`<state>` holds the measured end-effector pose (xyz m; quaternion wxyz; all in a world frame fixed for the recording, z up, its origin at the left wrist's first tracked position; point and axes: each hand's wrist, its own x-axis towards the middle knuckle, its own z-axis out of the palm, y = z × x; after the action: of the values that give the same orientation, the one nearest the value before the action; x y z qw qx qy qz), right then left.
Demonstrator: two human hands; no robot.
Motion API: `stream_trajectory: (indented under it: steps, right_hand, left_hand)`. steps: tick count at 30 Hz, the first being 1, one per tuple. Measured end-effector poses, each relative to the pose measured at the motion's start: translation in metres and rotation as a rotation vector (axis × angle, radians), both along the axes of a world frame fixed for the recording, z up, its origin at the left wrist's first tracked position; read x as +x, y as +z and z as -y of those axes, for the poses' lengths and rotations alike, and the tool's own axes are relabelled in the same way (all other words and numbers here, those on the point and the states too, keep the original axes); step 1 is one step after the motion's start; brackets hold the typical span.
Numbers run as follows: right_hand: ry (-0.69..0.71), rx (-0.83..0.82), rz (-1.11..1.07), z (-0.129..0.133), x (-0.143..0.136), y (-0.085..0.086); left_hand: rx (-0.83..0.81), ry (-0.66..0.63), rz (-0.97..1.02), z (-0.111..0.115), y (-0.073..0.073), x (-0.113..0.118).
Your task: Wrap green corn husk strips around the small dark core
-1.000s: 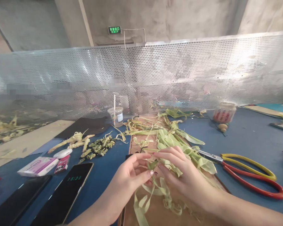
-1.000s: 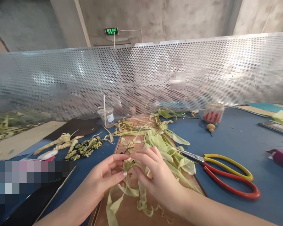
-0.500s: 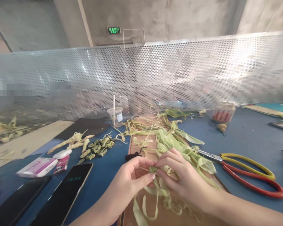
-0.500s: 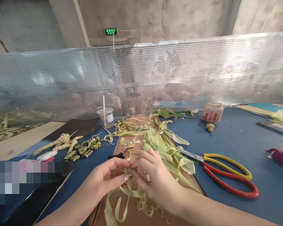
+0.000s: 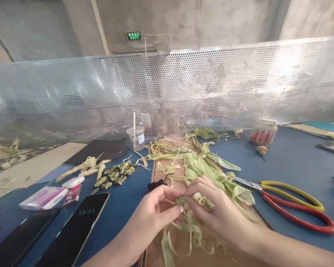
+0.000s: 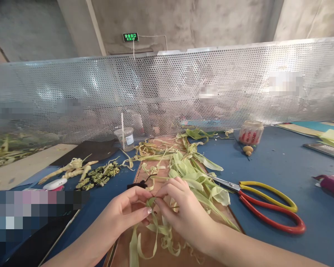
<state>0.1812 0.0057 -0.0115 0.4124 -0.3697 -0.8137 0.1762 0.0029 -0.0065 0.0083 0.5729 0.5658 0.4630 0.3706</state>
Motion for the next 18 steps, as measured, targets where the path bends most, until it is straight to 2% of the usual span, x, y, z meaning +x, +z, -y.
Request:
stream_trajectory:
  steps: [7,10,13,16,18]
  right_hand:
    - [-0.001,0.012,0.020,-0.0005,0.0002,-0.0036]
    - [0.010,0.017,0.012,-0.0004,0.0002,-0.0040]
    - [-0.036,-0.032,-0.031,0.0001,0.0018,-0.0018]
    - [-0.080,-0.105,-0.041,0.0006,0.0042,0.0019]
    - [-0.077,-0.115,-0.013,0.0010,0.0045,0.0037]
  left_hand:
    - [-0.055,-0.061,0.060,0.0015,0.0016,0.0028]
    - [-0.022,-0.032,0.047,0.0012,0.0019,0.0027]
    - [-0.011,-0.004,0.043,0.0005,0.0018,0.0017]
    - [0.014,0.103,0.062,-0.0007,0.0014,0.0005]
    - [0.025,0.129,0.107,-0.0014,0.0012,0.0000]
